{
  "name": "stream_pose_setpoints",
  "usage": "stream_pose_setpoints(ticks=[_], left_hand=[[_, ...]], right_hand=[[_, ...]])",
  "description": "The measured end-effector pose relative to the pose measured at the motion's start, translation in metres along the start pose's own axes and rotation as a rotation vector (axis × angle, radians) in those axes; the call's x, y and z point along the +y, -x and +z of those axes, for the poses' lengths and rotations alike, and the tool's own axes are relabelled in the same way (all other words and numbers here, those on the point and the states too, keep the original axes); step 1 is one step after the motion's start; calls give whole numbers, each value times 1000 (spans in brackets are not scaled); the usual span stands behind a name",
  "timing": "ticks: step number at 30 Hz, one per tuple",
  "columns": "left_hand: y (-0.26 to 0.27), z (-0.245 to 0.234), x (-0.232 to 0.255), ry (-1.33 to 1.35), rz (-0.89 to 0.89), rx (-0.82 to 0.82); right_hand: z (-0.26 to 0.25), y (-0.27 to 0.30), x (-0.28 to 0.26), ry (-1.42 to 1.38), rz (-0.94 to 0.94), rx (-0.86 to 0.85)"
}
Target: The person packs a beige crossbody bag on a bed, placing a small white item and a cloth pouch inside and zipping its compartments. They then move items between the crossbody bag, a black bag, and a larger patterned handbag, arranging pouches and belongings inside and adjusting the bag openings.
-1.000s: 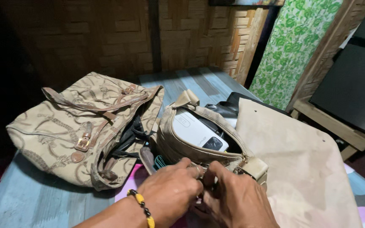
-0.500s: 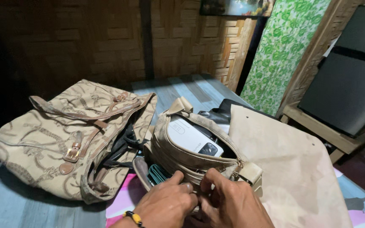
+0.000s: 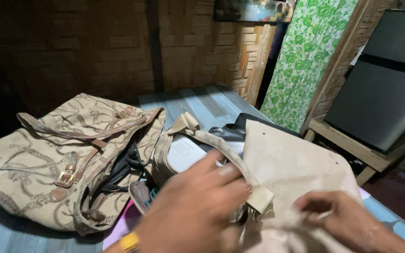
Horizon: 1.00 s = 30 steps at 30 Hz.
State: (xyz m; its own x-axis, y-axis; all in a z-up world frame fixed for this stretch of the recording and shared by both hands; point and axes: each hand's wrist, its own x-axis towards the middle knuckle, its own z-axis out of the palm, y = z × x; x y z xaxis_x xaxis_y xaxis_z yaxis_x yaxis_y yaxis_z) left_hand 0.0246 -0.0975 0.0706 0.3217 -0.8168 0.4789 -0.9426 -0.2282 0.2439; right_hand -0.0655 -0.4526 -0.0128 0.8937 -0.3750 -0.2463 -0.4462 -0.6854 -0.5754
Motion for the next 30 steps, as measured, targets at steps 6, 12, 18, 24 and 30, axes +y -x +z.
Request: stream_pose_setpoints(ticks=[6, 12, 18, 24, 30], left_hand=[[-94, 37, 44, -187, 24, -283], [-92, 70, 5, -356, -64, -551], [-79, 44, -5, -426, -18, -622], [-86, 57, -5, -518, -55, -699], [-82, 166, 24, -93, -165, -266]], right_hand=[[-36, -44, 66, 389, 510, 574], [-31, -90, 159, -43, 624, 472], [-58, -105, 190, -434, 521, 647], [-93, -115, 178, -298, 883, 236], [-62, -116, 231, -495, 738, 203]])
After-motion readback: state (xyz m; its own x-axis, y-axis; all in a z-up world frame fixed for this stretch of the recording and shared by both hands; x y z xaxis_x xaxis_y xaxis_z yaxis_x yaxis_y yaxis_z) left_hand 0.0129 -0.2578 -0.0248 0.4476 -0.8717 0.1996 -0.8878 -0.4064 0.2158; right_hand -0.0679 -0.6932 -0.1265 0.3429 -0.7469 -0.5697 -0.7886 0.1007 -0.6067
